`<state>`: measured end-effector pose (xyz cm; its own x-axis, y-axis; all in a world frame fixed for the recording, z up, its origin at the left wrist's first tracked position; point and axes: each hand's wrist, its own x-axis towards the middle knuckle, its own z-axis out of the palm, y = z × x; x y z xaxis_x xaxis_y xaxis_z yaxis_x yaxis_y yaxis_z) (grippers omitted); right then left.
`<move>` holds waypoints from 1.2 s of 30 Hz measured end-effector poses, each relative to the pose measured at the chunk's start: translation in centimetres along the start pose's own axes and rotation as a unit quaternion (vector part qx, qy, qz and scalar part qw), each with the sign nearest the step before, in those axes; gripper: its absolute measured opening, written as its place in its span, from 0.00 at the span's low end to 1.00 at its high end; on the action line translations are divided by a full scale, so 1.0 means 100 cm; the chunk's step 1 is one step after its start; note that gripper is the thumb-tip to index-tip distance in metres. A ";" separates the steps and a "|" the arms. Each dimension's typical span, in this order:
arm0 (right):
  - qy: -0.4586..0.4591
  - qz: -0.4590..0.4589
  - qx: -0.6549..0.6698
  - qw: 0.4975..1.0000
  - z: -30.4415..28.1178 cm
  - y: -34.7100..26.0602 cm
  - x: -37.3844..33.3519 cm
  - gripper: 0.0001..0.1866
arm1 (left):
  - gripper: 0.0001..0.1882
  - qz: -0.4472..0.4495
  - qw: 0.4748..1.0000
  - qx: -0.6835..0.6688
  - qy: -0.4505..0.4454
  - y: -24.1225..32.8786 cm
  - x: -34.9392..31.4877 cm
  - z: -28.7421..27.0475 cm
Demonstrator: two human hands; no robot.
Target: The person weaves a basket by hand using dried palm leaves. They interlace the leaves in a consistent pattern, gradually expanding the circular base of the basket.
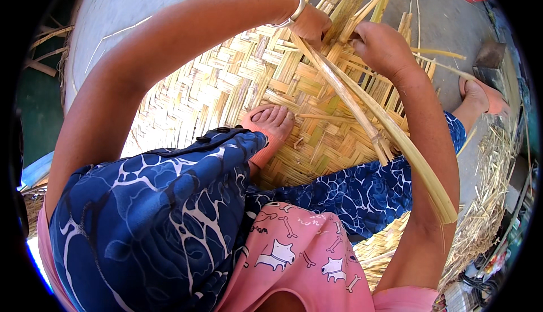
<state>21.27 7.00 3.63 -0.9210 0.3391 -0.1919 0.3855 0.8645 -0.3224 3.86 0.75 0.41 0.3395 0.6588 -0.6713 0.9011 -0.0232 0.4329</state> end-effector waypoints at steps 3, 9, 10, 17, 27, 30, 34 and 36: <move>0.022 -0.036 0.064 0.997 0.006 0.008 0.001 0.13 | 0.21 -0.030 0.996 -0.048 0.067 0.004 -0.001 0.009; 0.104 0.051 0.463 0.879 0.003 -0.007 0.004 0.17 | 0.24 -0.024 0.995 -0.019 0.099 0.010 -0.014 0.008; 0.138 0.052 0.534 0.833 0.002 -0.008 0.006 0.17 | 0.23 -0.022 0.995 -0.010 0.093 0.010 -0.016 0.006; 0.196 0.021 0.767 0.611 0.013 -0.034 0.012 0.16 | 0.16 -0.008 0.984 -0.053 0.171 -0.005 -0.018 0.001; 0.056 0.202 0.769 0.604 0.048 -0.020 0.031 0.12 | 0.15 -0.054 0.918 -0.202 0.338 -0.019 -0.047 0.019; 0.046 0.205 0.750 0.628 0.042 -0.023 0.040 0.12 | 0.14 -0.011 0.909 -0.180 0.376 -0.015 -0.061 0.023; 0.015 0.162 0.741 0.652 0.052 -0.018 0.055 0.12 | 0.13 0.046 0.882 -0.271 0.383 -0.011 -0.070 0.027; 0.012 0.144 0.749 0.646 0.053 -0.031 0.064 0.11 | 0.13 0.038 0.875 -0.313 0.368 -0.016 -0.073 0.027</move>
<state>14.51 4.55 -1.51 -0.7920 0.4278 -0.4356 0.1460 -0.5601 -0.8155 0.70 -6.07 2.98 -0.0800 0.9844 -0.1568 0.4813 0.1759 0.8587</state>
